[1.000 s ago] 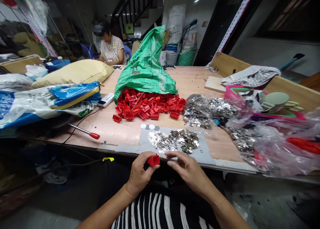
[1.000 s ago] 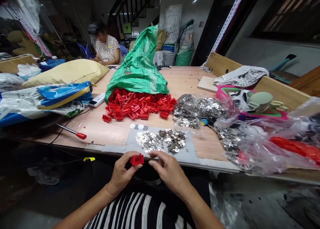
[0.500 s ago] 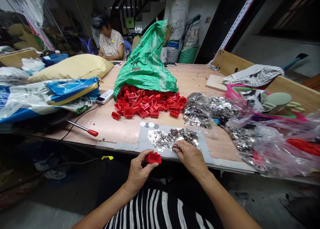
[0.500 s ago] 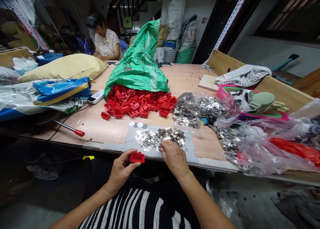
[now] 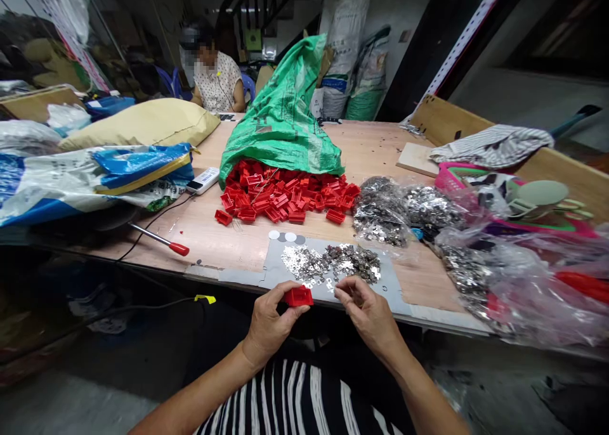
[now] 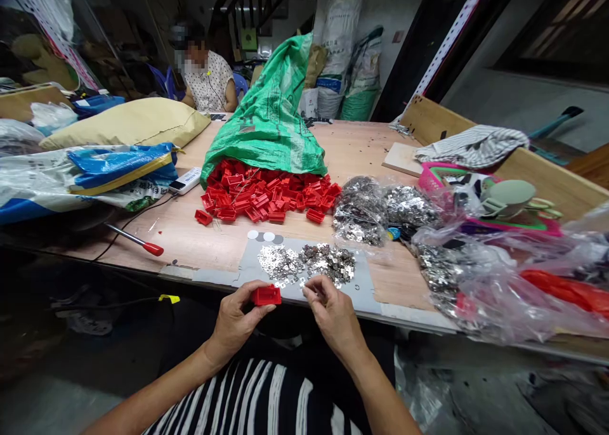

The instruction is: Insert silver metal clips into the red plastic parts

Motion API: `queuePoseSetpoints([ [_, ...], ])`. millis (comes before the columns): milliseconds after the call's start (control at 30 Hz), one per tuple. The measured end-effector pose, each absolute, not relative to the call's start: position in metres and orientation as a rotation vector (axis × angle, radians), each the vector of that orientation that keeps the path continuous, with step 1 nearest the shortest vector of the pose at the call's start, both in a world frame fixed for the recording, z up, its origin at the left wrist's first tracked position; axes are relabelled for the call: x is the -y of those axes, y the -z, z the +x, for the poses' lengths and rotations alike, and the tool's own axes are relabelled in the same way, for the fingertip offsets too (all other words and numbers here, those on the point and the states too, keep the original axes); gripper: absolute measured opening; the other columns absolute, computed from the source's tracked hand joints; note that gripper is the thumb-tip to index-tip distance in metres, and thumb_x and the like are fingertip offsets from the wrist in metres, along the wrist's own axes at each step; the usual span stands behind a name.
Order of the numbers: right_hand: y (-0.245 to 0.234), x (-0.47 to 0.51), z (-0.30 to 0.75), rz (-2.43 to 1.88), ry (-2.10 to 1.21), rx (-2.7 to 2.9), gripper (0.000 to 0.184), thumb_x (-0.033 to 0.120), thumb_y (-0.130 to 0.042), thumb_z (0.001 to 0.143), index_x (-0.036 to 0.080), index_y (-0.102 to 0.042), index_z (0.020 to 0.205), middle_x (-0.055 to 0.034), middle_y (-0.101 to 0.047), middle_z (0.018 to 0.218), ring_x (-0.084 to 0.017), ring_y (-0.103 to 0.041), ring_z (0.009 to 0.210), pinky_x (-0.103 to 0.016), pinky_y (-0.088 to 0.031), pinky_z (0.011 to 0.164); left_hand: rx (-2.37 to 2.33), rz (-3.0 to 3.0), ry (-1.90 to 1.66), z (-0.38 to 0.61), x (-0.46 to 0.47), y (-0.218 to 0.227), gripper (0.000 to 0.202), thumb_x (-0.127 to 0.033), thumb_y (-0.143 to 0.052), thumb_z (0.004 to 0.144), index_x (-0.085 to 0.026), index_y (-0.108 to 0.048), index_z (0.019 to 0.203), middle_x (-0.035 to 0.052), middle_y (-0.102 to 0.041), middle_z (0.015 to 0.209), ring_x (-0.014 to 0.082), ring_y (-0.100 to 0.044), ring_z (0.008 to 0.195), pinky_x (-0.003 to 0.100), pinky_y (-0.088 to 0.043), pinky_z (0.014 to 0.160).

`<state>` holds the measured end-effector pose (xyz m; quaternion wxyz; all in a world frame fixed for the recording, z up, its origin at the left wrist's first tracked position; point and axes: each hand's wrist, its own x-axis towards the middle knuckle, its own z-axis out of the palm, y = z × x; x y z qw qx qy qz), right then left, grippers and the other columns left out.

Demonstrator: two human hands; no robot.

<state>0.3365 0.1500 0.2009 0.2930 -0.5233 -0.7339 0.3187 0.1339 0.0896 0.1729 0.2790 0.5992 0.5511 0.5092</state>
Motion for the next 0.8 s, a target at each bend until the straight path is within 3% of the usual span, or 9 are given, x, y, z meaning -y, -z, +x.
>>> queuePoseSetpoints([
  [133,-0.203,-0.134,0.324,-1.332,-0.924,1.937,0.020,0.041,-0.050,0.091,0.022,-0.059,0.091,0.0014,-0.061,0.064,-0.015,-0.057,0.057,-0.025,-0.044,0.056,-1.485,1.692,-1.383,0.134,-0.088,-0.177,0.031,-0.029,-0.069,0.080,-0.021,-0.062,0.109,0.0034,-0.072,0.099,0.0163,-0.068,0.087,0.027,-0.054,0.082],
  [367,-0.213,-0.130,0.309,-1.160,-0.780,2.107,0.010,0.027,-0.051,0.092,0.023,-0.060,0.089,-0.0011,-0.067,0.081,-0.015,-0.061,0.069,-0.025,-0.046,0.064,-1.469,1.818,-1.433,0.135,-0.087,-0.182,0.029,-0.026,-0.067,0.081,-0.020,-0.061,0.109,0.0046,-0.071,0.099,0.0165,-0.067,0.090,0.028,-0.053,0.083],
  [567,-0.211,-0.130,0.306,-1.078,-0.727,2.183,0.009,0.019,-0.050,0.091,0.022,-0.059,0.090,-0.0020,-0.065,0.085,-0.016,-0.062,0.075,-0.026,-0.046,0.068,-1.452,1.856,-1.440,0.135,-0.088,-0.184,0.028,-0.022,-0.066,0.082,-0.020,-0.061,0.109,0.0051,-0.071,0.099,0.0164,-0.067,0.090,0.029,-0.053,0.083],
  [800,-0.207,-0.128,0.303,-1.033,-0.800,2.173,0.013,0.021,-0.049,0.092,0.022,-0.062,0.092,-0.0043,-0.064,0.087,-0.018,-0.061,0.081,-0.029,-0.046,0.073,-1.392,1.871,-1.479,0.138,-0.084,-0.185,0.029,-0.017,-0.067,0.080,-0.021,-0.062,0.108,0.0050,-0.071,0.101,0.0171,-0.066,0.094,0.030,-0.053,0.086],
])
